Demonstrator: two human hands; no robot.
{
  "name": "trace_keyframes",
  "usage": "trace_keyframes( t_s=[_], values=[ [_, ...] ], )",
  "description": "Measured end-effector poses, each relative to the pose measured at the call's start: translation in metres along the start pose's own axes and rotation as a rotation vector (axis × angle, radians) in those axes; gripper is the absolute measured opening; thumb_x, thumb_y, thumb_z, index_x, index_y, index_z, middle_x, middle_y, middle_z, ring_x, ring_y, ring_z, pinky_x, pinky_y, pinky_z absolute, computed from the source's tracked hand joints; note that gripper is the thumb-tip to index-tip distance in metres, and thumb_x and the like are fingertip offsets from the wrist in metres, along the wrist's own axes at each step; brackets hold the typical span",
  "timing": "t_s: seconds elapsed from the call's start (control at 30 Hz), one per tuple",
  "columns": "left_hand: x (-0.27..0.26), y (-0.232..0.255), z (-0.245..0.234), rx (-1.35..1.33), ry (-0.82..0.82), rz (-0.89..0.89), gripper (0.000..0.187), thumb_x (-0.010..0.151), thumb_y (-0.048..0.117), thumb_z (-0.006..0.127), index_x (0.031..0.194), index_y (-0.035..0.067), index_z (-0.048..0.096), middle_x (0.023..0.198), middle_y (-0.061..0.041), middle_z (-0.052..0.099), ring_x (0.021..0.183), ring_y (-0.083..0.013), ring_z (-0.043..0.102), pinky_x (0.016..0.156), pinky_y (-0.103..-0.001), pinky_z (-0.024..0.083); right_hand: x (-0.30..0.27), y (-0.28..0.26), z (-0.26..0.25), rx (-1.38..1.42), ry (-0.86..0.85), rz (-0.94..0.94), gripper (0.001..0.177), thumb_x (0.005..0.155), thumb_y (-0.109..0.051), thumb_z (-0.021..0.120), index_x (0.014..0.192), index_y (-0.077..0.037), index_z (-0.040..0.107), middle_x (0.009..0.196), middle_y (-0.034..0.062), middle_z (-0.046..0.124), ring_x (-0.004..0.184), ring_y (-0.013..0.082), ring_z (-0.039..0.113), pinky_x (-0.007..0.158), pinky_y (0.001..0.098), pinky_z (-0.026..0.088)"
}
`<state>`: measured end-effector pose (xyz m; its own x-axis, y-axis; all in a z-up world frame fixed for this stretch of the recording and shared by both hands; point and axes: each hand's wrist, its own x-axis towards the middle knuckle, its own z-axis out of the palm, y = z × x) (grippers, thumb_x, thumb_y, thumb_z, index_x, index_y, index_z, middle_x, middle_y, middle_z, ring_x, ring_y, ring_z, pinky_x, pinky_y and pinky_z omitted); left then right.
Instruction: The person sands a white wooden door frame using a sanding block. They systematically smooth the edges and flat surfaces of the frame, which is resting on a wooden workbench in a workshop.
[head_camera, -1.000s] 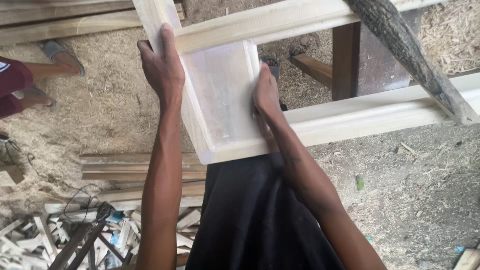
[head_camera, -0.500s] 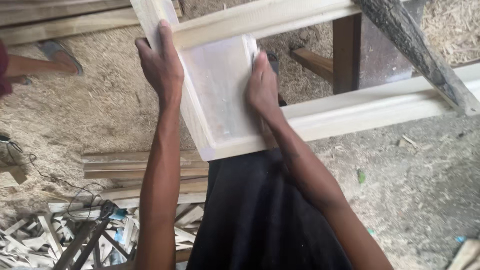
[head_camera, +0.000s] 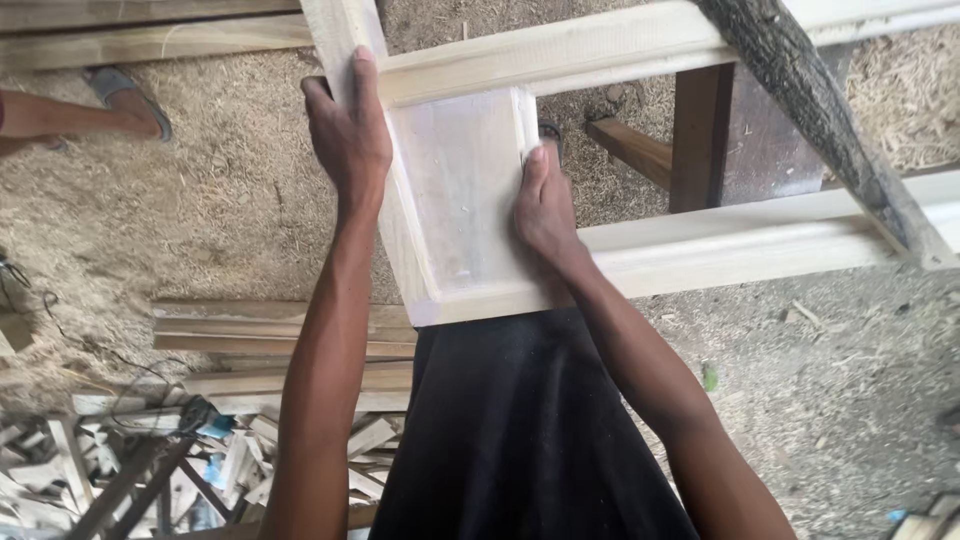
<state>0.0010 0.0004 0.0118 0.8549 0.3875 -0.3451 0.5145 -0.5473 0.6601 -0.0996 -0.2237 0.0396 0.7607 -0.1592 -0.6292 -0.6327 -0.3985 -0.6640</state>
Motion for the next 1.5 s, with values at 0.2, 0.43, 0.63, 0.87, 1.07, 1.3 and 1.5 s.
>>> trace_keyframes(
  t_s=[0.2, 0.43, 0.63, 0.87, 1.07, 1.3, 1.5],
  values=[
    [-0.007, 0.010, -0.005, 0.012, 0.006, -0.123, 0.075, 0.088, 0.077, 0.050, 0.114, 0.006, 0.052, 0.097, -0.010, 0.061, 0.073, -0.0167, 0.064, 0.051, -0.036, 0.056, 0.000, 0.017, 0.003, 0.091, 0.013, -0.186, 0.058, 0.111, -0.043, 0.019, 0.134, 0.000, 0.051, 0.115, 0.0258, 0.064, 0.109, 0.0371, 0.062, 0.098, 0.0467, 0.046],
    [-0.008, 0.018, 0.001, 0.115, -0.007, -0.222, 0.088, 0.086, 0.076, 0.048, 0.129, -0.001, 0.054, 0.118, -0.022, 0.065, 0.101, -0.0356, 0.071, 0.080, -0.049, 0.057, 0.057, 0.025, 0.017, 0.188, 0.073, -0.241, 0.061, 0.110, -0.043, 0.020, 0.125, 0.004, 0.055, 0.106, 0.0157, 0.064, 0.101, 0.0280, 0.061, 0.096, 0.0432, 0.046],
    [-0.009, 0.024, 0.004, 0.175, 0.080, -0.144, 0.094, 0.088, 0.075, 0.053, 0.137, -0.006, 0.052, 0.121, -0.030, 0.064, 0.108, -0.0438, 0.067, 0.089, -0.051, 0.055, -0.001, 0.026, 0.009, 0.011, -0.046, 0.051, 0.066, 0.109, -0.045, 0.012, 0.123, 0.004, 0.054, 0.108, 0.0272, 0.059, 0.104, 0.0363, 0.059, 0.095, 0.0481, 0.047],
    [-0.013, 0.020, 0.005, 0.131, 0.149, -0.086, 0.090, 0.087, 0.073, 0.054, 0.138, -0.001, 0.055, 0.119, -0.028, 0.066, 0.106, -0.0439, 0.068, 0.090, -0.051, 0.055, 0.048, 0.025, 0.011, 0.170, 0.034, -0.195, 0.067, 0.109, -0.046, 0.019, 0.136, 0.004, 0.055, 0.127, 0.0252, 0.063, 0.119, 0.0344, 0.059, 0.107, 0.0448, 0.041],
    [-0.002, -0.006, 0.021, 0.087, 0.083, -0.057, 0.109, 0.087, 0.084, 0.046, 0.146, -0.007, 0.042, 0.121, -0.028, 0.063, 0.105, -0.0378, 0.070, 0.081, -0.047, 0.060, 0.041, 0.050, 0.010, 0.135, -0.012, -0.453, 0.066, 0.111, -0.042, 0.019, 0.153, 0.006, 0.036, 0.147, 0.0284, 0.051, 0.137, 0.0377, 0.049, 0.115, 0.0441, 0.035],
    [-0.003, 0.007, 0.012, 0.080, 0.030, -0.142, 0.088, 0.086, 0.079, 0.047, 0.128, 0.001, 0.054, 0.103, -0.014, 0.064, 0.081, -0.0231, 0.070, 0.061, -0.039, 0.059, -0.007, 0.061, 0.016, 0.031, 0.005, -0.160, 0.079, 0.113, -0.050, 0.012, 0.146, 0.016, 0.039, 0.140, 0.0392, 0.049, 0.139, 0.0454, 0.043, 0.117, 0.0475, 0.031],
    [0.000, 0.003, 0.007, 0.162, 0.168, 0.030, 0.084, 0.094, 0.077, 0.054, 0.123, -0.001, 0.058, 0.101, -0.017, 0.066, 0.085, -0.0271, 0.070, 0.068, -0.042, 0.056, 0.053, 0.018, 0.009, 0.118, -0.015, -0.121, 0.077, 0.109, -0.049, 0.012, 0.134, 0.012, 0.052, 0.122, 0.0311, 0.065, 0.121, 0.0377, 0.062, 0.109, 0.0466, 0.045]
  ],
)
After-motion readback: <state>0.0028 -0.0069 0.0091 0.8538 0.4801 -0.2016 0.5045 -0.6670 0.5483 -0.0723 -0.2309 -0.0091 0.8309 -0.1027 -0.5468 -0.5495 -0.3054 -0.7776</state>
